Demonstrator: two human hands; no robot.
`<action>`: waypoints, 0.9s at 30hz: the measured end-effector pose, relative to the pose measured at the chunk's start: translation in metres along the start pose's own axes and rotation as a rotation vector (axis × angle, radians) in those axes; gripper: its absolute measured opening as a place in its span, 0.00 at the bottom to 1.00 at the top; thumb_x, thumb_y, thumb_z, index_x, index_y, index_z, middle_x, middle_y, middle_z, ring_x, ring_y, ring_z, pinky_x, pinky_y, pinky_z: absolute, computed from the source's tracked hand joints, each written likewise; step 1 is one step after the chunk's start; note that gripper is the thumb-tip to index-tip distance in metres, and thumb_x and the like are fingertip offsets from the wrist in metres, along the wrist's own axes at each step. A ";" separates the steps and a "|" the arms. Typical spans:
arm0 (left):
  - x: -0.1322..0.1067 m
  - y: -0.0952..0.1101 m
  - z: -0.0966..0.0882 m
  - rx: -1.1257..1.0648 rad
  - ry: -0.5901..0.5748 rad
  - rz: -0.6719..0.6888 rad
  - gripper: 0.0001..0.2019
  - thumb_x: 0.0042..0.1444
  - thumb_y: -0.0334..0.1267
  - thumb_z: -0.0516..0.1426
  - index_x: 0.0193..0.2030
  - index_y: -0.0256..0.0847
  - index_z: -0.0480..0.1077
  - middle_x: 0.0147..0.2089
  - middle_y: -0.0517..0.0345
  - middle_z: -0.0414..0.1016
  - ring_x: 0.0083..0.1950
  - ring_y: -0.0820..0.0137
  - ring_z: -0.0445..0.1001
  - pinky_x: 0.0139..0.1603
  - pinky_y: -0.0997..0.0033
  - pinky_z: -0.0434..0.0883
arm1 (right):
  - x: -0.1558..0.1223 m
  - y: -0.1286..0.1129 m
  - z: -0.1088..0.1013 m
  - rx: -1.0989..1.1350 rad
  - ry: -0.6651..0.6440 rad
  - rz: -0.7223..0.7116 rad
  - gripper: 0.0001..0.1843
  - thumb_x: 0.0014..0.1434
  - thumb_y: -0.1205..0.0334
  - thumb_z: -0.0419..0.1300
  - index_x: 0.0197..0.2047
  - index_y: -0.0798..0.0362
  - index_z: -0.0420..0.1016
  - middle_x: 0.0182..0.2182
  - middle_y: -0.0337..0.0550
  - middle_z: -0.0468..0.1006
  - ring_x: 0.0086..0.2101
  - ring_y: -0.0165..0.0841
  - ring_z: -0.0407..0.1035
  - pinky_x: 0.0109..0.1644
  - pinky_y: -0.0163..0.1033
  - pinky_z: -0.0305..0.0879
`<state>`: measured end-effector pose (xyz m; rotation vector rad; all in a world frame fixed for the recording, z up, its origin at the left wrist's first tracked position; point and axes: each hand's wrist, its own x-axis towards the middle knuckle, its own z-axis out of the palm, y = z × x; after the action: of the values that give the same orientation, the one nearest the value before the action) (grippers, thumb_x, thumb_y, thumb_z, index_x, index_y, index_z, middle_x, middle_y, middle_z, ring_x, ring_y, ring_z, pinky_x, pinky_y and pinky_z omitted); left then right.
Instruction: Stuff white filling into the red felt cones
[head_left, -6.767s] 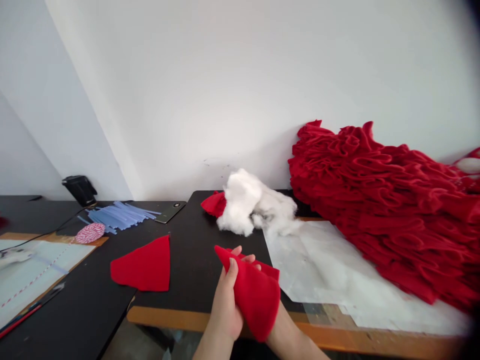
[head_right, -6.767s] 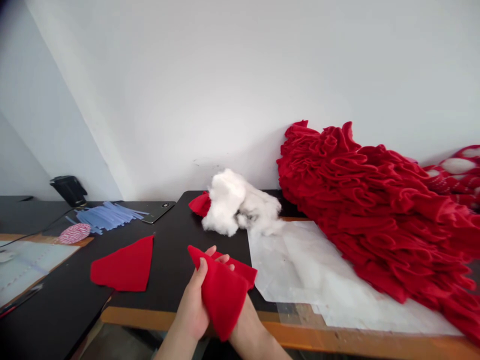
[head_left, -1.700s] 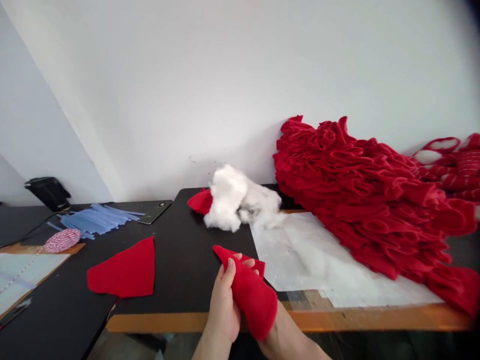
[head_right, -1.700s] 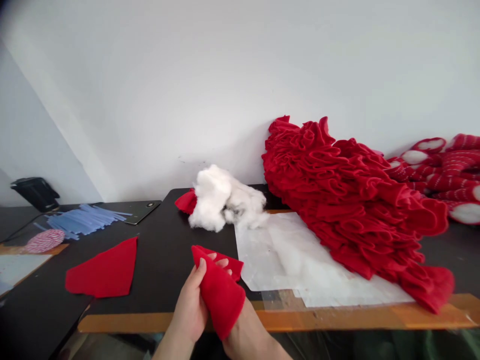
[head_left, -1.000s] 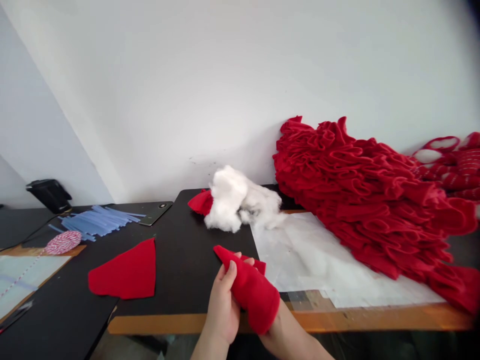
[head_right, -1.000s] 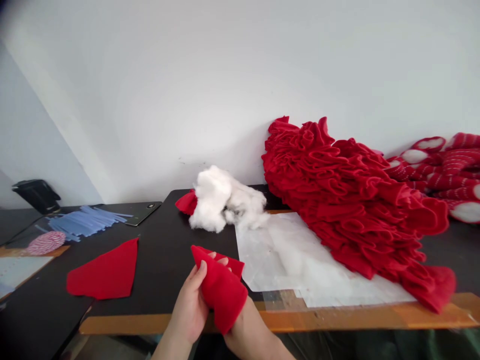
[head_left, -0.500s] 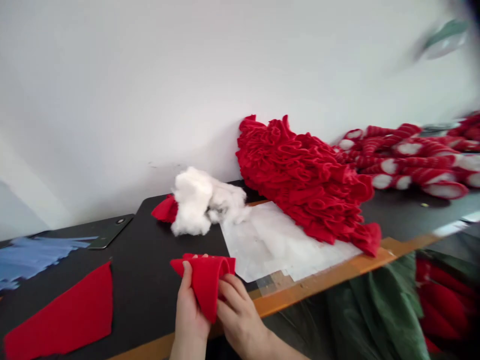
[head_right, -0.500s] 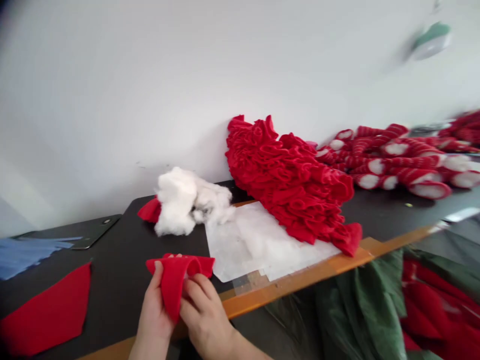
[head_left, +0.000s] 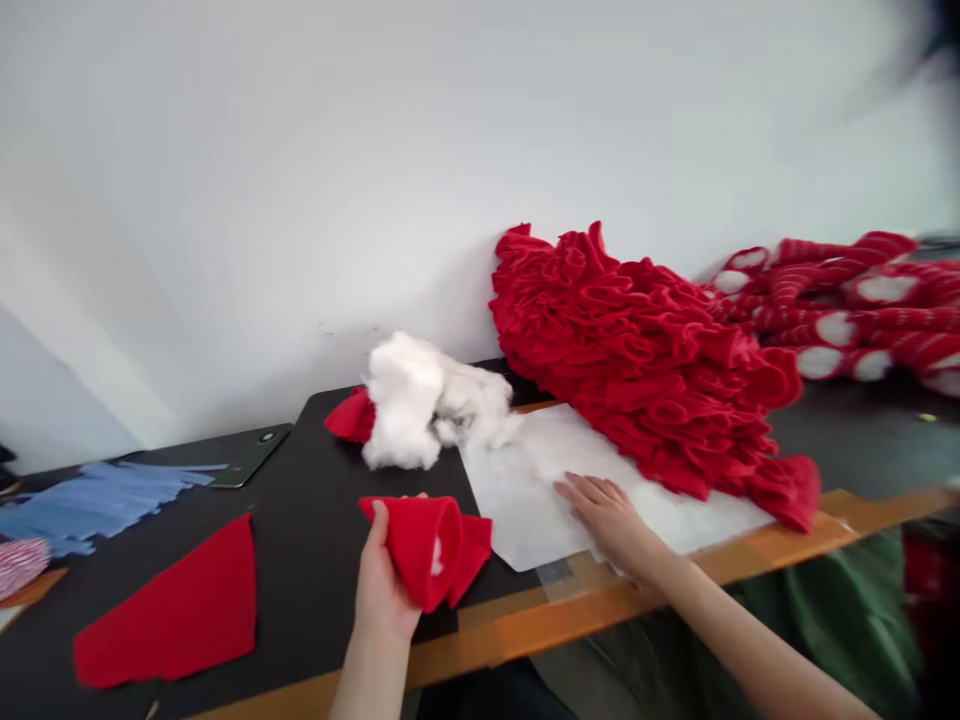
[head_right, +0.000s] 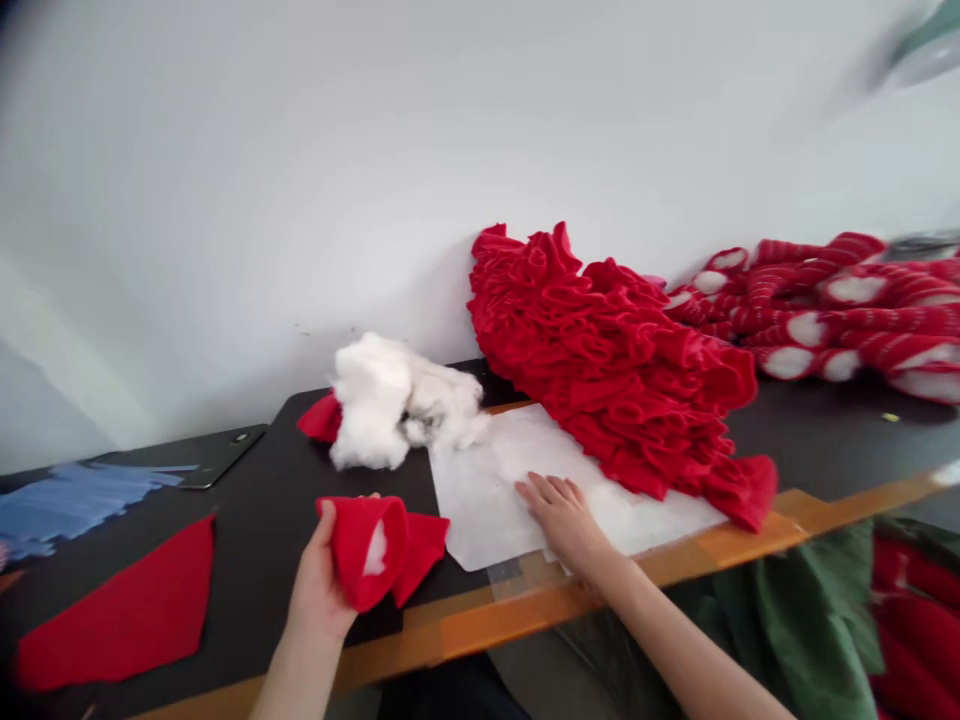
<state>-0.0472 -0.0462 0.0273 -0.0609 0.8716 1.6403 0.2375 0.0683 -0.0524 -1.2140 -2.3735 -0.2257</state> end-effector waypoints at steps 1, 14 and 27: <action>0.001 -0.001 0.002 -0.020 0.002 0.010 0.19 0.59 0.44 0.54 0.51 0.33 0.69 0.38 0.46 0.80 0.38 0.60 0.79 0.42 0.60 0.75 | 0.004 0.009 0.005 0.041 -0.007 -0.034 0.24 0.57 0.77 0.45 0.52 0.55 0.73 0.49 0.56 0.76 0.48 0.44 0.71 0.51 0.52 0.68; 0.019 -0.002 0.033 -0.165 0.003 0.088 0.18 0.59 0.49 0.53 0.40 0.32 0.71 0.31 0.48 0.78 0.31 0.62 0.78 0.32 0.64 0.75 | 0.067 -0.079 -0.054 0.359 0.432 -0.446 0.15 0.62 0.73 0.50 0.48 0.51 0.71 0.38 0.44 0.78 0.41 0.35 0.70 0.47 0.45 0.61; 0.015 -0.031 0.042 -0.123 -0.107 0.454 0.16 0.51 0.45 0.62 0.43 0.40 0.68 0.33 0.56 0.77 0.33 0.68 0.77 0.36 0.68 0.75 | 0.088 -0.158 -0.021 0.446 0.547 -0.177 0.14 0.58 0.77 0.46 0.34 0.53 0.70 0.37 0.49 0.72 0.36 0.39 0.64 0.36 0.44 0.62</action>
<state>-0.0070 -0.0103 0.0347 0.1487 0.7347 2.1000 0.0731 0.0305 0.0174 -0.6327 -1.9074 -0.0634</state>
